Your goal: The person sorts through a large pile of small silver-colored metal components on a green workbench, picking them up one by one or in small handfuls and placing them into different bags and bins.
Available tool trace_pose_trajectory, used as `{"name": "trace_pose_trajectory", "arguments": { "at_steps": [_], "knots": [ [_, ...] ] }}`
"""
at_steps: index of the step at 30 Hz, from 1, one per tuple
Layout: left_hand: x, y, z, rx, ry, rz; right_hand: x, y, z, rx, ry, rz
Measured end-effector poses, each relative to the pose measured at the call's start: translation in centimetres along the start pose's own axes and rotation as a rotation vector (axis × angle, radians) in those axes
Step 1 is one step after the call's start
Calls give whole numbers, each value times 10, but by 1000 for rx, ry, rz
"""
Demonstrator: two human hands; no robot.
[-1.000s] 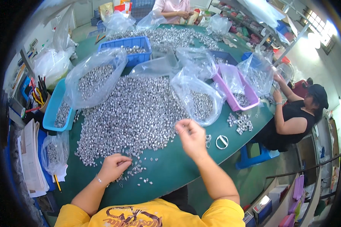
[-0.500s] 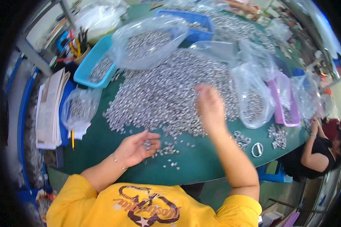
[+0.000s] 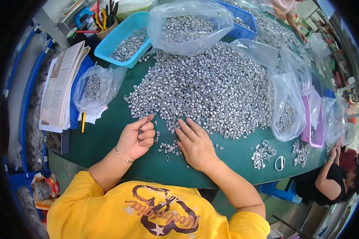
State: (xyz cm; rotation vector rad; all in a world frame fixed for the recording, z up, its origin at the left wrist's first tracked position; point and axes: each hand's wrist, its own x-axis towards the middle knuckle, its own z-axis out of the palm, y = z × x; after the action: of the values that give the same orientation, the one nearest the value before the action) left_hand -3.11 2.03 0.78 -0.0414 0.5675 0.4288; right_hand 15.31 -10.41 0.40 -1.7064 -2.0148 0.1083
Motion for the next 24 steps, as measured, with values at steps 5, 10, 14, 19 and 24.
{"name": "trace_pose_trajectory", "arguments": {
  "at_steps": [5,10,14,19,24],
  "knots": [
    [1,3,-2,-31,53,53,29,14,7,138,274,80],
    [4,6,-10,-39,14,32,57,24,35,42,184,124],
    [3,7,-8,-21,9,45,55,20,17,-91,32,148],
    [1,4,-11,-36,-29,37,54,17,13,-87,-94,71],
    [1,3,-10,-4,-49,55,52,16,1,59,-127,144]
  ]
}}
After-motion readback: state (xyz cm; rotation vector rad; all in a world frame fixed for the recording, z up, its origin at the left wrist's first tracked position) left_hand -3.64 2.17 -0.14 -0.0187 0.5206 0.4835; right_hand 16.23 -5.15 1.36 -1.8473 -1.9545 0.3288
